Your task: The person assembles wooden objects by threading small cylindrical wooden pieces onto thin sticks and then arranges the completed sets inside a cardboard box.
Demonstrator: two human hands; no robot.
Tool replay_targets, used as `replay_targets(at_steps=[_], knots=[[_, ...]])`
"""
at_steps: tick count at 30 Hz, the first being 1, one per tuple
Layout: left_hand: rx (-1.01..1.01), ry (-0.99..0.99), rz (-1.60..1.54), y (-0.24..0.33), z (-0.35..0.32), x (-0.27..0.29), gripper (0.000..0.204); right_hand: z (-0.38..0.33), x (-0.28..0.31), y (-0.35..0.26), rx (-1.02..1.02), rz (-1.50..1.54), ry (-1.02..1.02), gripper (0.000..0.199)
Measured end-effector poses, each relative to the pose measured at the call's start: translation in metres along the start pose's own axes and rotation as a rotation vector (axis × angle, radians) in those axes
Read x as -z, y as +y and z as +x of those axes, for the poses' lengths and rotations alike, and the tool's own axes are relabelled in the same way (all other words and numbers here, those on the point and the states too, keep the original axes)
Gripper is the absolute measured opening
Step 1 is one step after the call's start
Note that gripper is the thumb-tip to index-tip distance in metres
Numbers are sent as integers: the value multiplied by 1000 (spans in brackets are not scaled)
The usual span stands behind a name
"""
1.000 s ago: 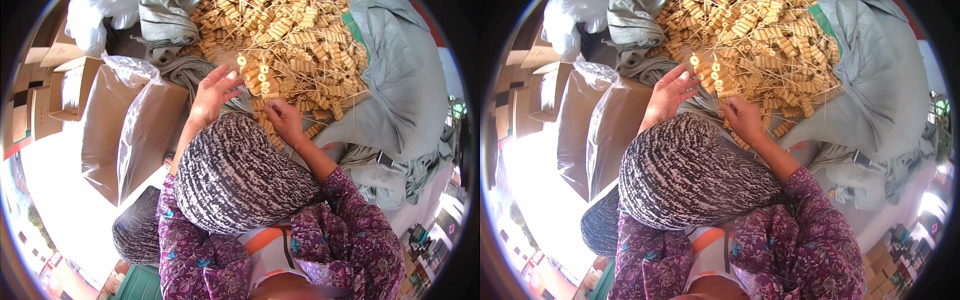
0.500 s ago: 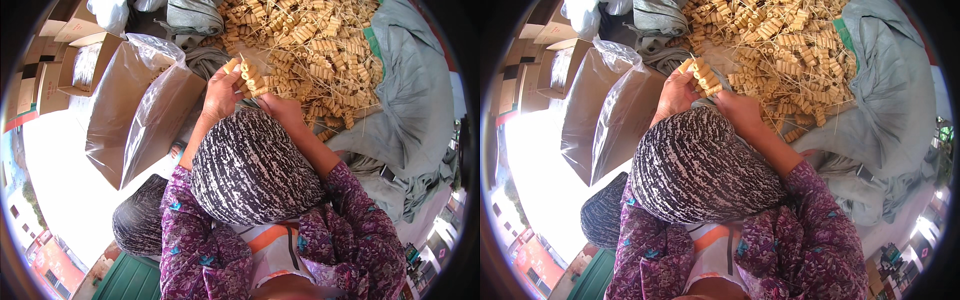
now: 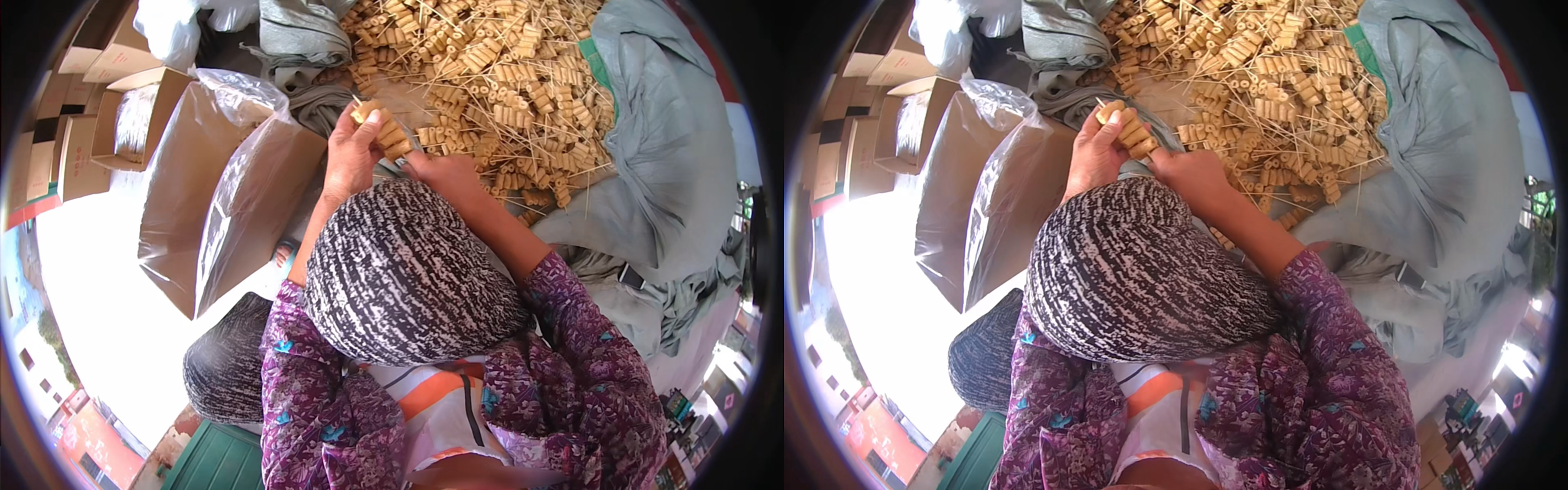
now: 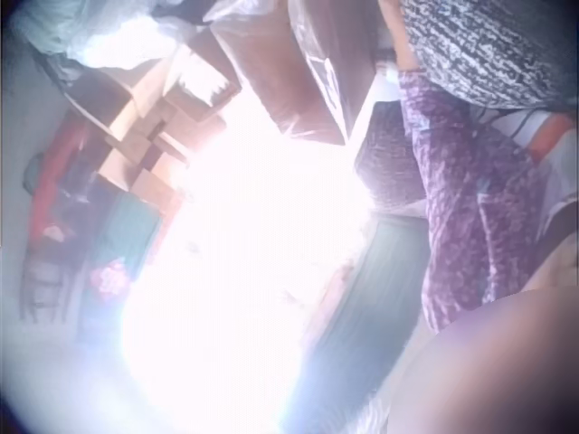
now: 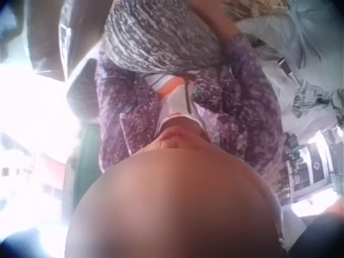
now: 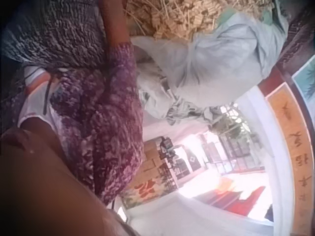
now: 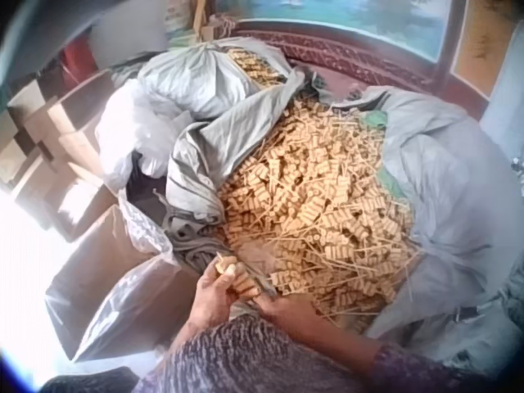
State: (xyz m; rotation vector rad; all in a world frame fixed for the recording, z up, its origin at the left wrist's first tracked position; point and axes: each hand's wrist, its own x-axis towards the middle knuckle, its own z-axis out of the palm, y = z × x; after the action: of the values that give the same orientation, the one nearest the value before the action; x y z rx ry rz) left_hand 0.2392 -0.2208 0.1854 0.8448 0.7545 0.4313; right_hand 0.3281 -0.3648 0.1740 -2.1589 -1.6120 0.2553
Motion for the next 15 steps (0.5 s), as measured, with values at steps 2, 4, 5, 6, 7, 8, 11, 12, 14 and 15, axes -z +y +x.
replay_targets(at_steps=[2, 4, 5, 6, 7, 8, 11, 12, 14, 15], knots=[[-43, -80, 7, -2, 2, 5, 42, -2, -11, 8, 14, 67, 31, 20], [-31, -107, -17, -4, -2, -2, 45, -5, -22, 15, -36, 32, 35, 26], [-23, -132, 14, 1, -2, -3, 44, -4, -26, 13, -45, 22, 40, 27], [-16, -157, 44, 4, -3, -5, 43, -4, -28, 12, -54, 12, 45, 28], [-19, -112, 41, 5, -5, -9, 43, -2, -27, 11, -71, 32, 36, 36], [-21, -66, 37, 5, -7, -13, 43, -2, -22, 13, -41, 68, 9, 38], [-35, -56, -67, 3, -2, 0, 30, 0, -8, 23, 26, 250, -20, 45], [-55, -44, -97, 3, -2, 2, 28, 2, -5, 33, -19, 227, 85, 43], [-86, -56, -83, 0, -1, 1, 27, 12, 5, 70, -196, 150, 167, 34], [-81, -49, -88, 5, -5, -3, 27, 23, 21, 87, -333, -18, 70, 29]])
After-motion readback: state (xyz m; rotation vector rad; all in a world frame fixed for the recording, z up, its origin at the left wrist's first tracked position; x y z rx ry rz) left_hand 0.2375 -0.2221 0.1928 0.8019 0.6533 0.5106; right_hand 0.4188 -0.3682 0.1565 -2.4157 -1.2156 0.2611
